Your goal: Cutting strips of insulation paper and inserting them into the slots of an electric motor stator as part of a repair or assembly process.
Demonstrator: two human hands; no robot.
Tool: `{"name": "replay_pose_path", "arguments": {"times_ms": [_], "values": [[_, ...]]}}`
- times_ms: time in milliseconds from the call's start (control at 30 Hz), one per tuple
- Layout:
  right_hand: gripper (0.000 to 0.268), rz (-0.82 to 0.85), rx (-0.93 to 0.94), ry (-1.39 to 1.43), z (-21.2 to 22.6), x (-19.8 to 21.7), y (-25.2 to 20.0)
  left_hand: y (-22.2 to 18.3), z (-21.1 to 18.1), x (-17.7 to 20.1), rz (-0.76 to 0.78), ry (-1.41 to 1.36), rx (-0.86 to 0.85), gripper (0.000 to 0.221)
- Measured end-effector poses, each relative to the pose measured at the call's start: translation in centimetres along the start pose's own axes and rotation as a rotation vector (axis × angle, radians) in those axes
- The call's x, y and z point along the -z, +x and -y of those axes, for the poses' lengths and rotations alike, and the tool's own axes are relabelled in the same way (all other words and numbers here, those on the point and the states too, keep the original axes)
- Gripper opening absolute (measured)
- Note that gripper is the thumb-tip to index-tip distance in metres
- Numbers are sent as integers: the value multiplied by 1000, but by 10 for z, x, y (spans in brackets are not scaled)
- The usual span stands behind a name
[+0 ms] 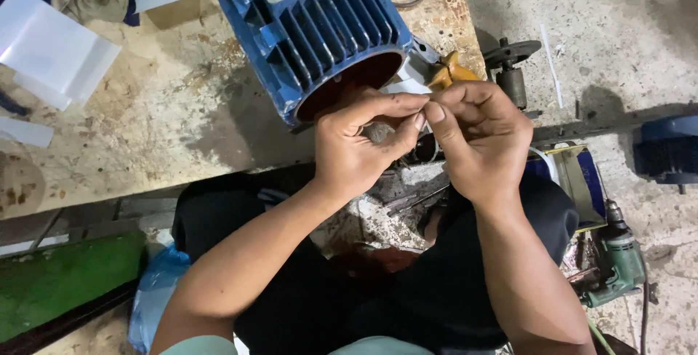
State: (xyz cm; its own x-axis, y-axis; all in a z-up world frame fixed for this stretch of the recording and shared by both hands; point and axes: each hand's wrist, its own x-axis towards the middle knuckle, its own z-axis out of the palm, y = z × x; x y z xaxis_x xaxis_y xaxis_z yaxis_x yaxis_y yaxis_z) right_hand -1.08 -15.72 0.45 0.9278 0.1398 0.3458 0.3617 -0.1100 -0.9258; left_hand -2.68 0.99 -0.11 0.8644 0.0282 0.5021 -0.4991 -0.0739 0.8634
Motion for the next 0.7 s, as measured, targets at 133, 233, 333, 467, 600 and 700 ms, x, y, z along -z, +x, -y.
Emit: {"name": "replay_pose_path", "arguments": {"times_ms": [133,233,333,467,600,700], "values": [[18,-36,-12,82,3,-6,-5,-7,3,-3,-37,120,-56,29],[10,-68,48,91,11,-11,-5,-8,5,-5,-136,58,-180,29],[8,-65,45,94,18,-12,-8,-13,0,-7,-111,149,-249,31],[20,-51,115,91,21,-9,-8,-15,3,-16,-133,184,-292,29],[25,-69,130,72,22,-2,-6,-15,7,-28,-161,143,-260,29],[20,-91,91,153,20,4,-2,-7,6,-39,-200,6,-148,28]]}}
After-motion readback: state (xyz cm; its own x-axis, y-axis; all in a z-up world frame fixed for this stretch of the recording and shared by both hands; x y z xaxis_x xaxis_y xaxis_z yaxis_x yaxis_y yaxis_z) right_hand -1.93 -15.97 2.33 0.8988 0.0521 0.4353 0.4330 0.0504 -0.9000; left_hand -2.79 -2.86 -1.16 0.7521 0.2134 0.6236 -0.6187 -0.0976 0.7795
